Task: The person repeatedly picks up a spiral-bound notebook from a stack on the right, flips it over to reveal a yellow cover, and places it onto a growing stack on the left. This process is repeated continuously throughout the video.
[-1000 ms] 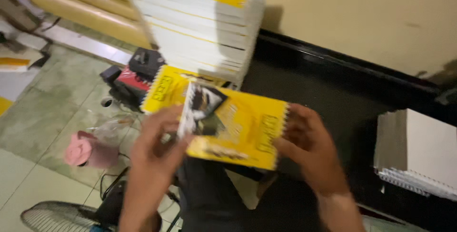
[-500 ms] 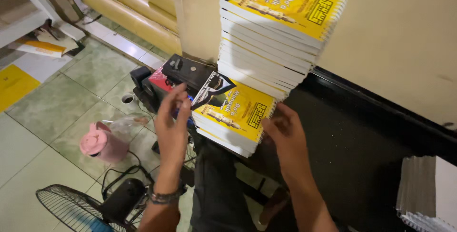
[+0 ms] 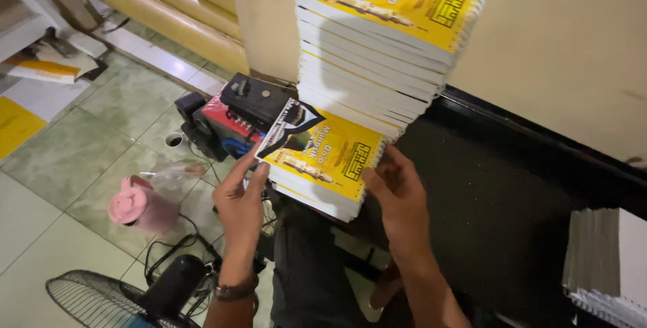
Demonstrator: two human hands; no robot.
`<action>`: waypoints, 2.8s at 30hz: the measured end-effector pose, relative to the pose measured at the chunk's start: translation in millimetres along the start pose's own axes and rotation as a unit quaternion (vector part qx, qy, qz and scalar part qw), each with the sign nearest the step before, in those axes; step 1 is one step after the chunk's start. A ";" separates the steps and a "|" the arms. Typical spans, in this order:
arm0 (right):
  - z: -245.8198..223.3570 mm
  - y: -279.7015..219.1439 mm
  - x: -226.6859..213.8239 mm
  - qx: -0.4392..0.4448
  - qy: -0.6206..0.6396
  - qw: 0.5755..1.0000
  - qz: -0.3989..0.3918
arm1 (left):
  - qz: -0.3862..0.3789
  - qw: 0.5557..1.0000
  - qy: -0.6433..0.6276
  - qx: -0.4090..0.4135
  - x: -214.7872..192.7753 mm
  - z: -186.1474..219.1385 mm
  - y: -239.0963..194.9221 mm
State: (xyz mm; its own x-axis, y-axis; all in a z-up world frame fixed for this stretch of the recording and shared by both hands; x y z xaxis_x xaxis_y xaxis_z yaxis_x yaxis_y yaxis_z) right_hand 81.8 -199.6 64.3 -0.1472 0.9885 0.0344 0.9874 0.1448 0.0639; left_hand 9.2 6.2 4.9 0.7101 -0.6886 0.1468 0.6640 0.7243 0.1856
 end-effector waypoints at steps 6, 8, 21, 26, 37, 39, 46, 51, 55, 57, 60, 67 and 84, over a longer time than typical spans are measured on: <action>9.6 0.7 -6.9 0.003 0.031 0.999 0.016 | 0.014 1.000 0.021 -0.003 2.5 -4.2 -2.4; 18.0 4.1 -14.0 0.006 0.032 0.999 0.008 | 0.010 1.000 0.024 -0.003 6.5 4.2 -6.8; 25.5 -72.4 -244.6 -0.258 -0.338 0.899 0.101 | -0.100 0.976 0.071 0.182 108.8 -89.2 -185.3; 3.2 -111.8 -363.3 -0.304 -0.563 0.750 0.166 | -0.383 0.902 0.152 0.129 173.8 -79.7 -190.3; 10.9 -114.9 -438.8 -0.251 -0.691 0.678 0.015 | -0.541 0.777 0.320 0.038 237.9 -64.5 -183.8; -1.1 -106.0 -439.2 -0.262 -0.678 0.686 0.003 | -0.546 0.774 0.320 0.009 236.9 -62.7 -181.6; -94.2 -101.1 -431.3 -0.270 -0.745 0.609 0.044 | -0.534 0.822 0.192 -0.054 231.7 -48.6 -175.1; -140.4 -97.3 -396.3 -0.253 -0.725 0.641 -0.003 | -0.499 0.859 0.108 0.019 232.5 -18.6 -162.6; -129.0 -76.2 -347.0 -0.289 -0.623 0.710 -0.155 | -0.434 0.895 0.016 0.102 240.4 34.5 -157.3; -122.1 -68.0 -316.4 -0.301 -0.562 0.749 -0.182 | -0.454 0.887 0.003 0.087 243.1 50.6 -155.6; -108.0 -57.5 -283.3 -0.307 -0.499 0.785 -0.203 | -0.482 0.876 0.007 0.017 240.1 50.2 -157.2; -77.3 -27.9 -245.9 -0.311 -0.473 0.792 -0.230 | -0.427 0.902 0.045 -0.037 230.3 19.1 -138.8; -67.0 -21.4 -266.2 -0.288 -0.555 0.748 -0.221 | -0.471 0.879 -0.042 -0.063 238.3 -5.2 -121.5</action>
State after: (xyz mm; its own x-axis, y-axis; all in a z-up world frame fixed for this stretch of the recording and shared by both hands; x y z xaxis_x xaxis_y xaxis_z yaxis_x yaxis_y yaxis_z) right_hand 96.0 -468.7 120.5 0.0018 0.3221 -0.9467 0.6208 0.7418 0.2536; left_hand 99.0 -245.7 12.3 -0.1841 -0.9812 0.0577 0.9727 -0.1735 0.1542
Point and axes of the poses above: each hand's wrist, its own y-axis towards the middle knuckle, its own x-axis out of the palm, z = x × y, the point moved 1 cm from there along y, towards the middle knuckle, and after that the axes turned 10 degrees about -x, right-handed, at the moved point
